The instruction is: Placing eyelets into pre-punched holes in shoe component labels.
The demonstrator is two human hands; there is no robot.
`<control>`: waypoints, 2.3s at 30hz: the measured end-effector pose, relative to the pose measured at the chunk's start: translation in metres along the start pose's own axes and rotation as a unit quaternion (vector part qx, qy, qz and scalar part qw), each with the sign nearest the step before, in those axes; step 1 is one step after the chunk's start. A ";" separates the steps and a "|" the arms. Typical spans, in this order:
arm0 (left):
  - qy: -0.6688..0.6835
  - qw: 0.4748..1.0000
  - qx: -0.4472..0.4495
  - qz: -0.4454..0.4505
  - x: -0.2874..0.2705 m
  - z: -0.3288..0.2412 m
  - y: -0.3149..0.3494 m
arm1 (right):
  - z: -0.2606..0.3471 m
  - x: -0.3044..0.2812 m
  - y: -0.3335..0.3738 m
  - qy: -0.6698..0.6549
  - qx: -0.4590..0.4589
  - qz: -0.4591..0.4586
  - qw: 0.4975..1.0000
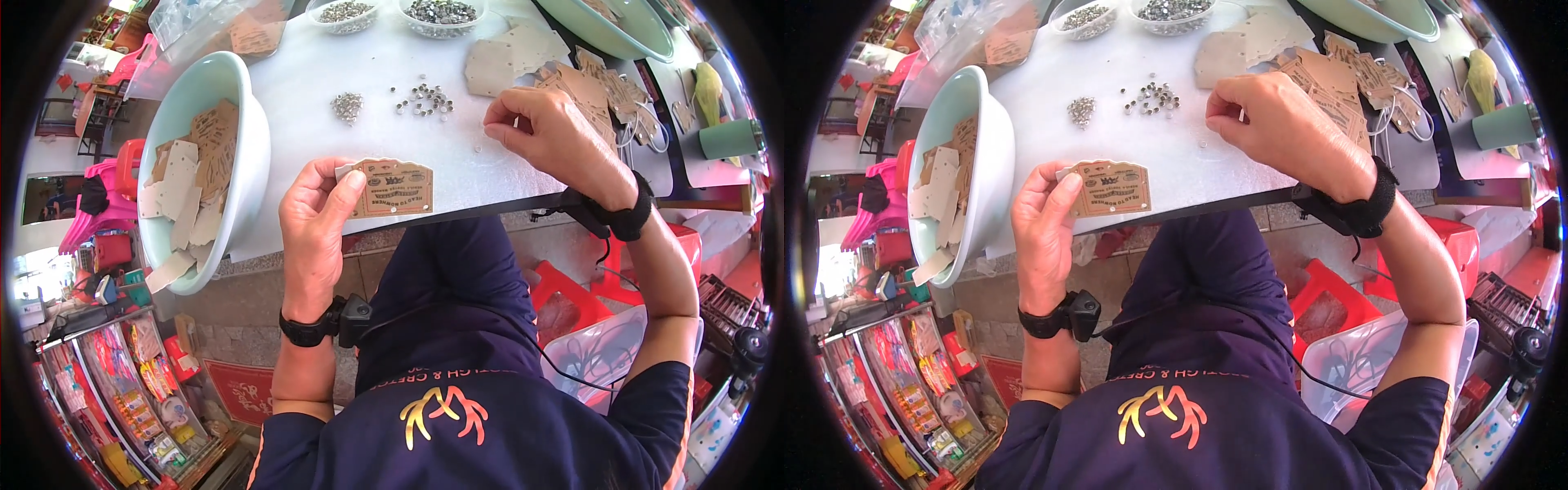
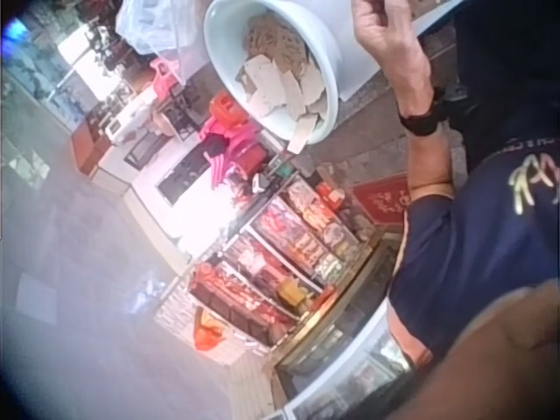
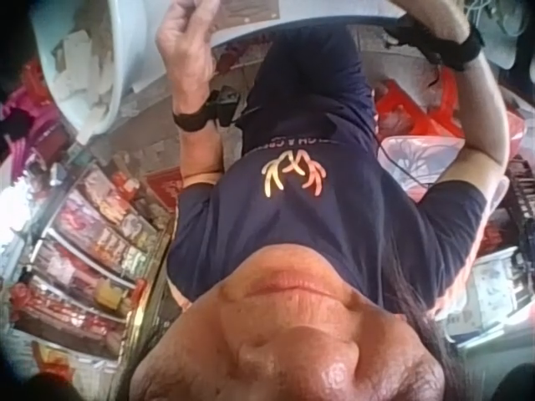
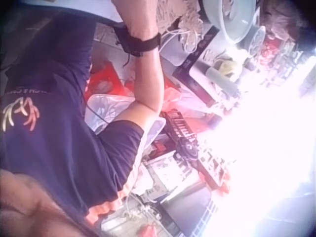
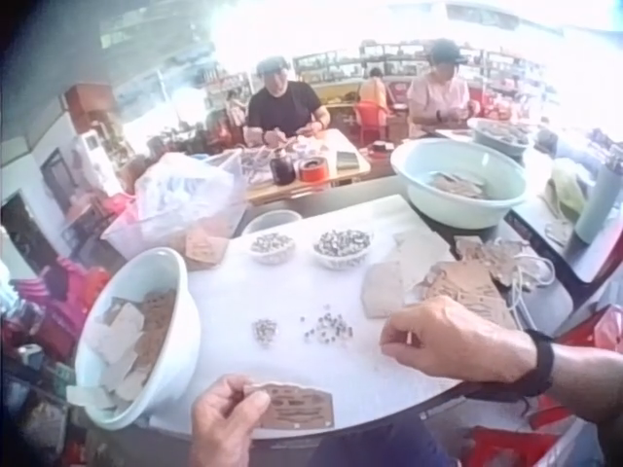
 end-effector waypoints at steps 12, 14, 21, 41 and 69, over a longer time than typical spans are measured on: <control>0.011 1.000 -0.017 0.004 -0.002 0.003 0.002 | 0.012 0.013 0.009 0.147 -0.136 0.012 0.980; 0.014 1.000 -0.008 0.014 0.002 0.001 0.002 | 0.012 0.015 0.009 0.162 -0.141 0.016 0.977; -0.041 0.999 0.021 -0.002 0.016 -0.005 0.007 | 0.027 0.023 0.009 0.075 -0.127 -0.037 0.988; -0.067 0.993 0.098 0.023 0.042 -0.015 0.017 | 0.051 0.054 0.022 -0.081 -0.233 -0.157 0.956; -0.082 0.987 0.133 0.036 0.043 -0.013 0.019 | 0.048 0.056 0.021 -0.153 -0.214 -0.153 0.953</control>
Point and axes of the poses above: each hand's wrist, its own y-axis away from the middle knuckle, its own x-axis out of the palm, z = x × y, the point moved 1 cm from there along -y, towards the middle knuckle, and after that the axes turned 6 degrees about -y, right-handed, at the moved point
